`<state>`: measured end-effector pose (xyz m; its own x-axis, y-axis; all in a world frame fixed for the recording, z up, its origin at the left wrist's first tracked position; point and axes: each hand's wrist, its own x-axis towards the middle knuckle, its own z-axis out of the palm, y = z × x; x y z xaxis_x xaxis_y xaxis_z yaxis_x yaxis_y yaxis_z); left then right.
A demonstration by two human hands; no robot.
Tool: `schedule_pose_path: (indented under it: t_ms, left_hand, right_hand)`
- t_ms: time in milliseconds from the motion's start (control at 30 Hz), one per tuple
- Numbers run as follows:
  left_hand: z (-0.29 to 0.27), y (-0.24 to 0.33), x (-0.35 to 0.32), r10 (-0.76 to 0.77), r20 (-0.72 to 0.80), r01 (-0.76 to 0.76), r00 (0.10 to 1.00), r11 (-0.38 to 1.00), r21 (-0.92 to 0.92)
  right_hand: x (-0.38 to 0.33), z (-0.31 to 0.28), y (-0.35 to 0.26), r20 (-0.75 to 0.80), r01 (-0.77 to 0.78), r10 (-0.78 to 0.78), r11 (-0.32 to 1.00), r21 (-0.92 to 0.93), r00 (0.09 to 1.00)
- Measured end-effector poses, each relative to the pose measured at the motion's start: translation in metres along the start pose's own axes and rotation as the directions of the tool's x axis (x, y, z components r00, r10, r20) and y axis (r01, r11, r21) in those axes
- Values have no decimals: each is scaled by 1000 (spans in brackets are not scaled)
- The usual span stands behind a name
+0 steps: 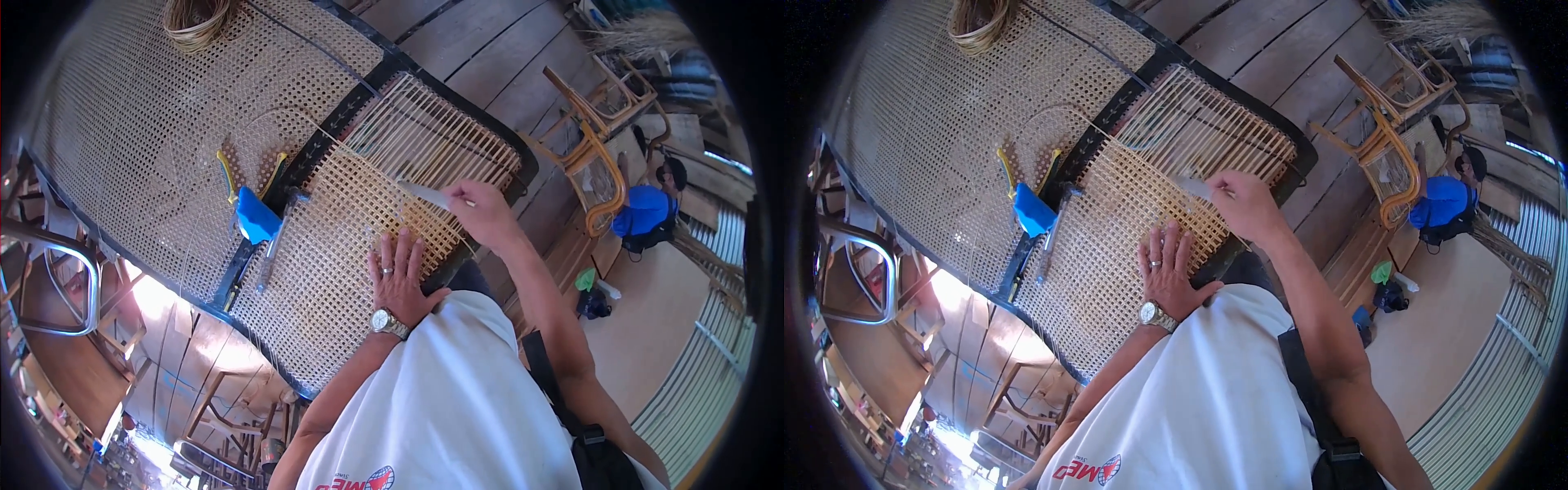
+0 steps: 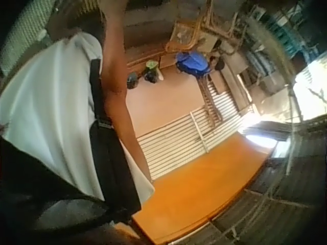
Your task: The recorder is weaving and repairing a wicker chair seat.
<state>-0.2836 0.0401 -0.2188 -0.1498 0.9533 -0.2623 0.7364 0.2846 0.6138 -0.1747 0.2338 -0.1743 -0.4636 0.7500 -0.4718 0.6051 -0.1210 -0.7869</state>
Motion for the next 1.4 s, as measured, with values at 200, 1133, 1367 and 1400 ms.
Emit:
schedule_pose_path:
  t_ms: [200, 1133, 1367, 1400]
  left_hand:
    - [-17, -19, -19, -105, -235, -47, 966, 825, -563]
    - [30, 49, -1, 385, -315, -400, 868, 916, 15]
    - [107, 86, 14, 430, -430, -323, 794, 897, 301]
    - [110, 93, 17, 374, -507, -289, 777, 927, 240]
  right_hand:
    - [-55, 20, -18, 86, -157, 142, 965, 209, 986]
    - [-257, -35, 213, -4, -262, 294, 858, 442, 956]
    - [-432, -142, 339, -116, -266, 325, 896, 356, 939]
    - [-452, -145, 374, -119, -311, 374, 880, 360, 920]
